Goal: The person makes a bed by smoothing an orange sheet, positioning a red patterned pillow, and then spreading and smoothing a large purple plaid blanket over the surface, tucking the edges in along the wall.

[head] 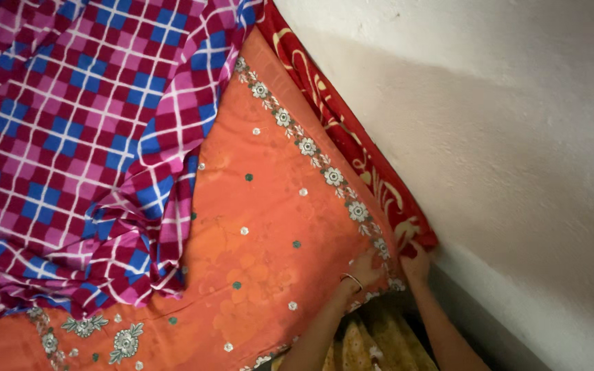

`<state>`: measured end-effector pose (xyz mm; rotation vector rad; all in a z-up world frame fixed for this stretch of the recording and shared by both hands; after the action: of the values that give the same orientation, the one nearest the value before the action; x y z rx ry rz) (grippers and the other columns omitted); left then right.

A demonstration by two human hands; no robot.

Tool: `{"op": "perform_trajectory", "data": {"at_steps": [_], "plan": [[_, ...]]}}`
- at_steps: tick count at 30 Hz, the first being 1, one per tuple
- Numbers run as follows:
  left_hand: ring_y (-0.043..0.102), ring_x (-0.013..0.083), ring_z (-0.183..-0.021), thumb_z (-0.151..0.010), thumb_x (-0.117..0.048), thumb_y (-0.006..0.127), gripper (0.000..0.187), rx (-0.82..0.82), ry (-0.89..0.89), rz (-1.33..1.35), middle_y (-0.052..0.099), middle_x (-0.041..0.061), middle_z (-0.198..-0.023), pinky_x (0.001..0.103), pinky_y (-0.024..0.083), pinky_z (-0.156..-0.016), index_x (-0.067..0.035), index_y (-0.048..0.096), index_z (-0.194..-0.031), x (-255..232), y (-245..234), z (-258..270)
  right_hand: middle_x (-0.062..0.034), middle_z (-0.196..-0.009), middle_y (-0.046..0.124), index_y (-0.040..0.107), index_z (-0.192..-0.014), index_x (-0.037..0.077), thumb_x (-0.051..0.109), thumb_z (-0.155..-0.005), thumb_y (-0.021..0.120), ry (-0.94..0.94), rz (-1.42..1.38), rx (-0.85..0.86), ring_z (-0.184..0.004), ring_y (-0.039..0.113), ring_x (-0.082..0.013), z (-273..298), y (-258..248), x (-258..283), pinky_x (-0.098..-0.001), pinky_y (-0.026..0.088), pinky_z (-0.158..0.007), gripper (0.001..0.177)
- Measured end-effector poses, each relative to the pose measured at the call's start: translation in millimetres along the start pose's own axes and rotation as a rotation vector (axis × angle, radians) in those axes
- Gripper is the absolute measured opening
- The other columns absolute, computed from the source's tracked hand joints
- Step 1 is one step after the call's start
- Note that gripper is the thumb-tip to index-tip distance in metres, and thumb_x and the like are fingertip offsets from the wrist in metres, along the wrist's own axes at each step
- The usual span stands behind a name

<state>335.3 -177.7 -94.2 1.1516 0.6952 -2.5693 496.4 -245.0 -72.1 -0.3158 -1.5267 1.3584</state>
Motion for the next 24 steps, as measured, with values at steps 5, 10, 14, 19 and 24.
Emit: {"op": "perform_trajectory", "data": {"at_steps": [5, 10, 14, 19, 24], "plan": [[0.055, 0.0432, -0.126, -0.082, -0.024, 0.075, 0.064, -0.168, 0.151, 0.013, 0.06, 0.025, -0.135, 0.05, 0.046, -0.106, -0.004, 0.054, -0.139, -2, -5, -6, -0.0163, -0.136, 0.062, 0.072, -0.121, 0.011, 0.001, -0.061, 0.087, 0.527, -0.577, 0.102, -0.115, 0.059, -0.0275, -18, -2, -15, -0.0371, 0.047, -0.101, 0.063], [0.06, 0.0406, -0.12, -0.077, -0.014, 0.068, 0.061, -0.212, 0.107, 0.13, 0.064, 0.023, -0.127, 0.047, 0.049, -0.103, -0.006, 0.059, -0.137, -15, -9, -18, -0.0194, -0.128, 0.069, 0.076, -0.112, 0.003, 0.0, -0.075, 0.083, 0.654, -0.986, 0.104, -0.106, 0.065, -0.0244, -16, -18, -30, -0.0341, 0.059, -0.091, 0.038], [0.054, 0.0462, -0.124, -0.084, -0.014, 0.07, 0.046, -0.286, 0.183, 0.029, 0.05, 0.029, -0.143, 0.049, 0.048, -0.103, -0.002, 0.06, -0.128, -37, -13, -27, -0.0153, -0.123, 0.063, 0.063, -0.128, 0.002, -0.012, -0.076, 0.077, 0.641, -1.231, 0.152, -0.099, 0.066, -0.0247, -6, -16, -27, -0.0346, 0.058, -0.075, 0.056], [0.052, 0.0428, -0.132, -0.094, -0.025, 0.071, 0.045, -0.319, 0.135, -0.253, 0.052, 0.023, -0.142, 0.049, 0.046, -0.112, -0.016, 0.063, -0.137, -89, -36, -23, -0.0121, -0.125, 0.068, 0.056, -0.142, 0.006, -0.009, -0.077, 0.073, 0.694, -1.344, 0.288, -0.107, 0.069, -0.023, 3, -20, -20, -0.0349, 0.061, -0.087, 0.069], [0.035, 0.0424, -0.145, -0.076, -0.03, 0.079, 0.075, -0.291, 0.351, -0.685, 0.039, 0.023, -0.155, 0.065, 0.021, -0.117, -0.017, 0.053, -0.145, -132, -66, -18, -0.0123, -0.125, 0.067, 0.054, -0.141, 0.0, -0.012, -0.074, 0.076, 0.468, -1.296, 0.492, -0.109, 0.069, -0.0238, -2, -23, -26, -0.038, 0.06, -0.09, 0.072]]}}
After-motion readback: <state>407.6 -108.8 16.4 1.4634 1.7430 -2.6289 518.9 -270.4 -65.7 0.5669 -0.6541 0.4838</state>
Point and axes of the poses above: each hand's wrist, its own z-axis away from the middle knuckle, its own y-axis out of the palm, x = y × z, the point moved 1 cm from there along -z, towards the middle knuckle
